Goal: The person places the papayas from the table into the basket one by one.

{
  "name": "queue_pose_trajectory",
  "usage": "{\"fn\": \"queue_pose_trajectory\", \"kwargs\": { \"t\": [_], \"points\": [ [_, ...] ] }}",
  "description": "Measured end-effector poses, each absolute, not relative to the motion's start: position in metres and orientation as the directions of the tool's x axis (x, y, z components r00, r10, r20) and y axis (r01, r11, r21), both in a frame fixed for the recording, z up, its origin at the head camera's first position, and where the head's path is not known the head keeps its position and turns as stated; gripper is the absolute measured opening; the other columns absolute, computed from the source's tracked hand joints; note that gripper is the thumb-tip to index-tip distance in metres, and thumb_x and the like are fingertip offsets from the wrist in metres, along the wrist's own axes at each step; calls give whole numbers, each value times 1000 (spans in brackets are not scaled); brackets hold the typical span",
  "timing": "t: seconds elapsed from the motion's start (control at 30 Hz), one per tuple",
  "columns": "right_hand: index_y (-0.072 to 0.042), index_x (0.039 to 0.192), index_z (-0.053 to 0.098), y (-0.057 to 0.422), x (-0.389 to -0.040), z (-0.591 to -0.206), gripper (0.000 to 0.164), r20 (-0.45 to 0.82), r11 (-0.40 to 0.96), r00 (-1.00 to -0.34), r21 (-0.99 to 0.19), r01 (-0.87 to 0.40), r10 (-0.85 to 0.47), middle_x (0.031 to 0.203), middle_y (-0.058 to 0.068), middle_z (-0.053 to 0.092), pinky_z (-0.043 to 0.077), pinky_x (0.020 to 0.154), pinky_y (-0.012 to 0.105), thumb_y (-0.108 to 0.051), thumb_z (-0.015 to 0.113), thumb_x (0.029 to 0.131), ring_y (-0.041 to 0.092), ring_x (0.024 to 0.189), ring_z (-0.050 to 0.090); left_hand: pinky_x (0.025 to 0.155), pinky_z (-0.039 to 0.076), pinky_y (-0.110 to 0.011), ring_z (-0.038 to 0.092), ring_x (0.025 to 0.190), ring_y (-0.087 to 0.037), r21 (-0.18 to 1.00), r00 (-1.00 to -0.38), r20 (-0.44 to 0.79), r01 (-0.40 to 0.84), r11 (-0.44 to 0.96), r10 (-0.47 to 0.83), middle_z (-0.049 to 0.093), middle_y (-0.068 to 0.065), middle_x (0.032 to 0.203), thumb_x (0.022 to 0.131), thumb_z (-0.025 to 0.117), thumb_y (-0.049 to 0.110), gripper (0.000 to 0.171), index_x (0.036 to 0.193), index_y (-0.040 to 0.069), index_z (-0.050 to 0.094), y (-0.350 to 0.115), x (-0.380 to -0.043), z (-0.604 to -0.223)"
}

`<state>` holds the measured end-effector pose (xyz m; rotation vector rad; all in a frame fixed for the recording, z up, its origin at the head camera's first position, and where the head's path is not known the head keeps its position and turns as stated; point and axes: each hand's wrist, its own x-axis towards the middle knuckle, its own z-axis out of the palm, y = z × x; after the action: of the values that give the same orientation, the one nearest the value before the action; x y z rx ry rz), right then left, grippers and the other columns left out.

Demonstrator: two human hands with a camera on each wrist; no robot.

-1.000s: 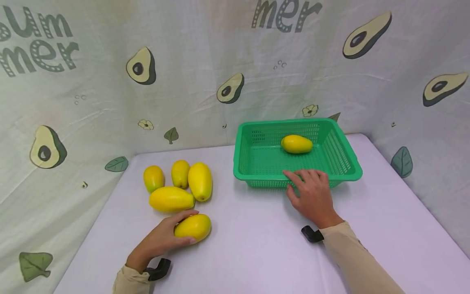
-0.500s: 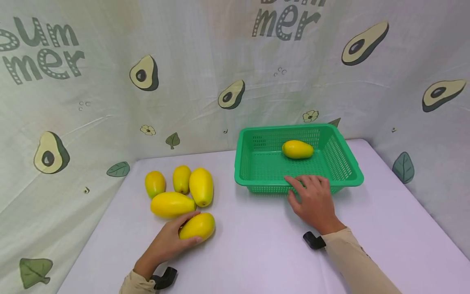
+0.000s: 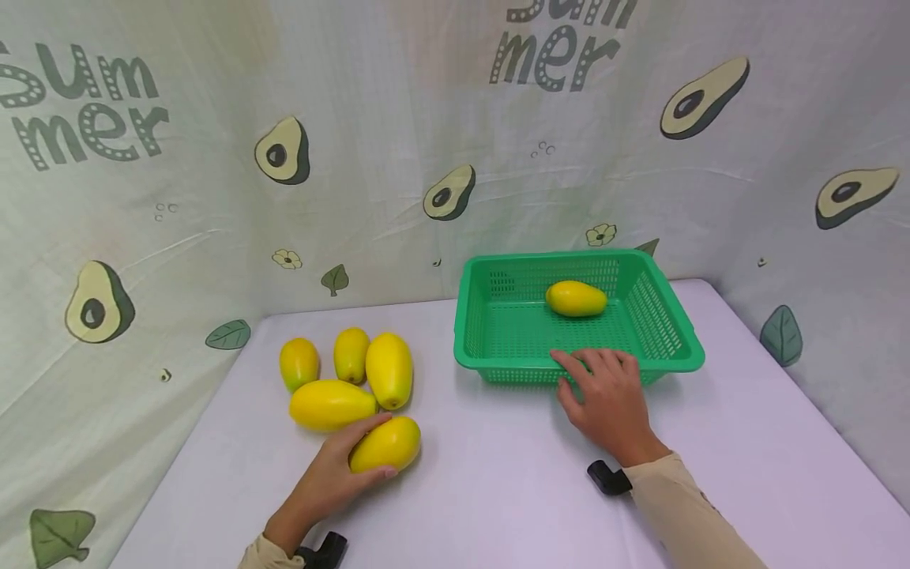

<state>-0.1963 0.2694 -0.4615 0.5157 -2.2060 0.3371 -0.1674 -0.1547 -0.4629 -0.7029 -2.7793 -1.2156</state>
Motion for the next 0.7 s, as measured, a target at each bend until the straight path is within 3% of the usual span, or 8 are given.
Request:
{"fn": "queue_pose_trajectory", "kwargs": {
  "t": [0.27, 0.7],
  "points": [
    [-9, 116, 73, 270, -196, -463, 39, 811, 875, -535, -64, -480, -234, 92, 13, 66, 36, 80, 59, -29, 50, 91, 39, 85, 58, 107, 41, -49, 52, 129, -13, 697, -900, 213, 412, 587, 379, 56, 11, 141, 79, 79, 57, 79, 145, 21, 55, -153, -168, -460],
    [-9, 118, 72, 269, -199, -460, 40, 785, 876, -570, -74, -476, -243, 95, 14, 67, 36, 82, 58, -29, 51, 91, 38, 89, 59, 100, 45, -49, 55, 119, -11, 681, -900, 254, 426, 595, 353, 57, 11, 138, 80, 82, 51, 72, 143, 29, 55, -153, -177, -440]
  ]
}}
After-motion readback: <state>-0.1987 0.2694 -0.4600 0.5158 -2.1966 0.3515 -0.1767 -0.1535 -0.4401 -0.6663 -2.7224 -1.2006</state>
